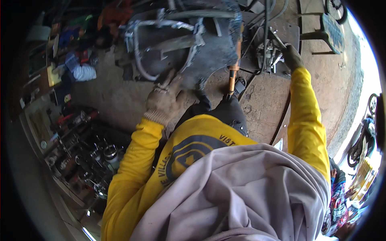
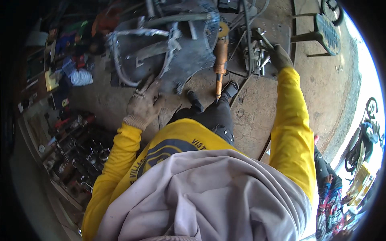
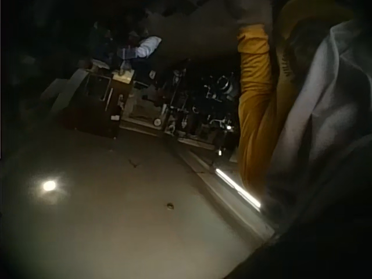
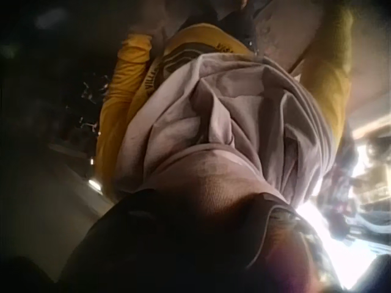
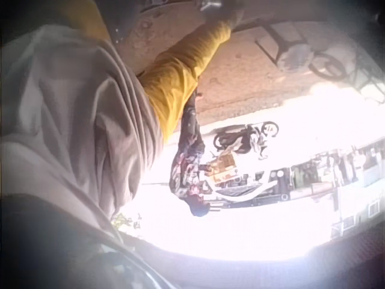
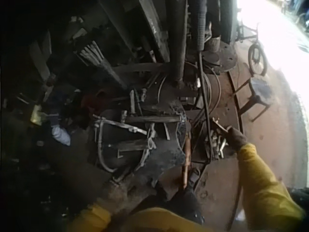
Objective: The person handles various metal tubes and components on a fabrication jig, using a wrench to tighten bolts, a hammer to adjust placement, and gloves to grip and position the heavy parts.
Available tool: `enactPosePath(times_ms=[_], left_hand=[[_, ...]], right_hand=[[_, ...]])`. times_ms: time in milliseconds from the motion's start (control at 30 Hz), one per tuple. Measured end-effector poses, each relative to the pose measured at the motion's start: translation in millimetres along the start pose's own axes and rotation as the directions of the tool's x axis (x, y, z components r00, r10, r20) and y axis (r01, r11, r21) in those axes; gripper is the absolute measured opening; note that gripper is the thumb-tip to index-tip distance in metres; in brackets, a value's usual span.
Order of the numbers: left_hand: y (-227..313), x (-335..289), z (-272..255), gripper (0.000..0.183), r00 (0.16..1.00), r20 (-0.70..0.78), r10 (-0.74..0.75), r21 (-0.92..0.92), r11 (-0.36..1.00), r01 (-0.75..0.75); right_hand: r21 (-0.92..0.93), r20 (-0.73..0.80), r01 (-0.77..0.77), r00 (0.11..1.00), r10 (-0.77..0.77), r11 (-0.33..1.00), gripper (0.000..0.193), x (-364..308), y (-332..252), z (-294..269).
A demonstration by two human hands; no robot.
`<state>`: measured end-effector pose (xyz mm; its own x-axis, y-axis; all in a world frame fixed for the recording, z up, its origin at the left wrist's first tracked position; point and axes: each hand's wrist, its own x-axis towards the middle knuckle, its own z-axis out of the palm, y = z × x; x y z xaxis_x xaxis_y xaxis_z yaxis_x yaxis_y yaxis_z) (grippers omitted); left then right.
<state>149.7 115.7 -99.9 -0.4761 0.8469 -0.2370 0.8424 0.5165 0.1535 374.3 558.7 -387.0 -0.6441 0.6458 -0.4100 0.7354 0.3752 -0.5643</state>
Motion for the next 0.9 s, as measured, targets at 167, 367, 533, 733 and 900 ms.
enactPosePath(times_ms=[167,367,533,733,900], left_hand=[[-23,-25,1,0.036,0.993,-0.09,0.07,-0.221,0.971,-0.089],[-36,-54,13,0.036,0.991,-0.131,0.011,-0.83,0.546,-0.116],[-7,-28,1,0.041,0.962,-0.046,0.267,-0.776,0.597,-0.203],[5,-34,-3,0.042,0.837,0.485,0.253,-0.738,-0.395,0.547],[2,-45,5,0.035,0.765,0.587,0.264,-0.547,-0.568,0.615]], right_hand=[[0.321,-0.553,-0.103,0.787,0.275,0.941,0.039,-151,-78,12],[0.589,-0.392,0.111,0.905,0.163,0.801,0.024,-308,-213,-1],[0.624,0.008,-0.121,0.989,0.148,0.772,0.015,-353,-340,-19],[0.432,0.22,-0.114,0.975,0.018,0.895,0.018,-344,-399,2],[0.779,0.325,-0.127,0.92,-0.221,0.614,0.033,-347,-375,20]])
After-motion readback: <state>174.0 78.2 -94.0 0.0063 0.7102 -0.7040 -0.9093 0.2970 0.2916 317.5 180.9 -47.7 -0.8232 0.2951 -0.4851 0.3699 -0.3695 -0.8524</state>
